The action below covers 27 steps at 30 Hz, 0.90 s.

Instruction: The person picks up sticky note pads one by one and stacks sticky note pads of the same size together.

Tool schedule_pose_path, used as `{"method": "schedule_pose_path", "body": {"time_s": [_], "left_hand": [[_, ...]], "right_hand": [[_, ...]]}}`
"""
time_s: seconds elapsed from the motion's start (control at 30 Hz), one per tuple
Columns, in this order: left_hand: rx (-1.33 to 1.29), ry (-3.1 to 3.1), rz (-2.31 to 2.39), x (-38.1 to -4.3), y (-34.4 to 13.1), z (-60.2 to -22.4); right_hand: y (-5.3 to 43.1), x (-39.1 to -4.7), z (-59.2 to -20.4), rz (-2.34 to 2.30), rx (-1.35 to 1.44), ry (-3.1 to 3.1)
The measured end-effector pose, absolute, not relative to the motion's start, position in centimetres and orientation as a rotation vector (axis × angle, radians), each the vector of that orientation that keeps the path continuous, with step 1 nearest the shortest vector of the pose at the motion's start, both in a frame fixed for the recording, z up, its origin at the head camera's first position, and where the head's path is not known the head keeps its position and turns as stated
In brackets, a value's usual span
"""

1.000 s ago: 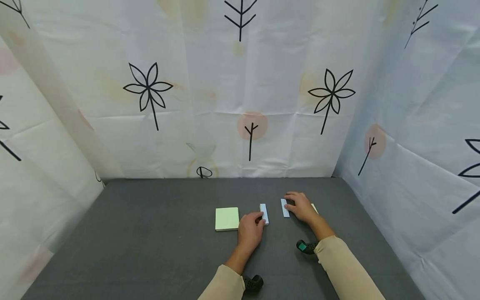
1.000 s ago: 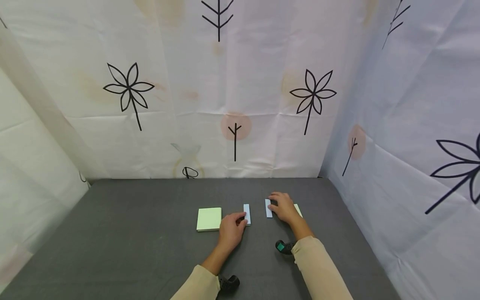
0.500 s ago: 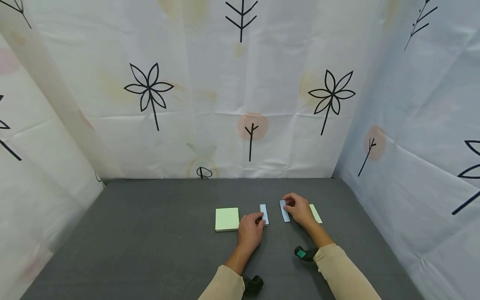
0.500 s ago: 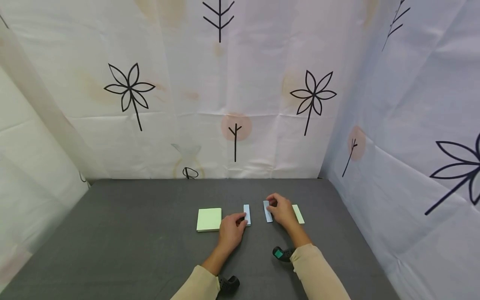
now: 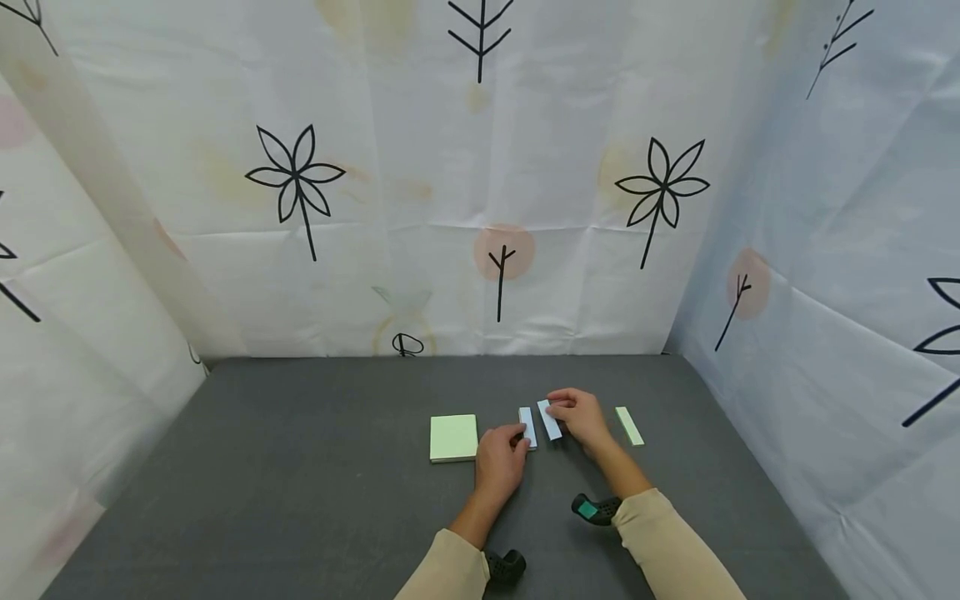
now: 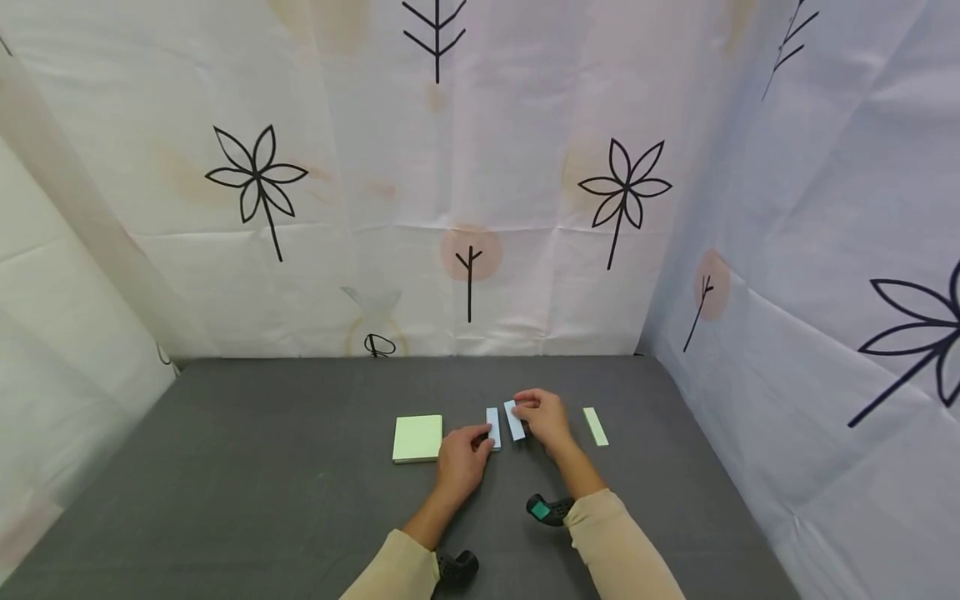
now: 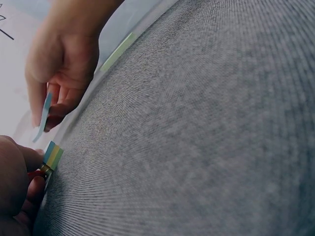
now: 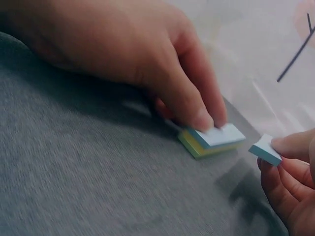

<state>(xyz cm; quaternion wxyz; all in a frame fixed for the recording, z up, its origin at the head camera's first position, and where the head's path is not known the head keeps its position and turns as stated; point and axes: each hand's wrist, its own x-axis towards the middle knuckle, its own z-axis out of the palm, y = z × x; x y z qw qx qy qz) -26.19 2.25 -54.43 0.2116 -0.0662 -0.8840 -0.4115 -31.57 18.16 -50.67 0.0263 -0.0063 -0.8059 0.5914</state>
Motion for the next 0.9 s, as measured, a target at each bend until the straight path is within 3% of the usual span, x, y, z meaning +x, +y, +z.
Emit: {"method": "schedule_pose_path", "body": {"time_s": [0.47, 0.9], "left_hand": [[-0.193, -2.450, -1.121, -26.0, 2.2, -54.2], [-0.165, -2.474, -1.165, -26.2, 2.2, -54.2]], "right_hand": [[15.8, -31.0, -51.0, 1.802, -0.030, -2.507], [15.2, -31.2, -51.0, 1.343, 0.051, -2.651]]}}
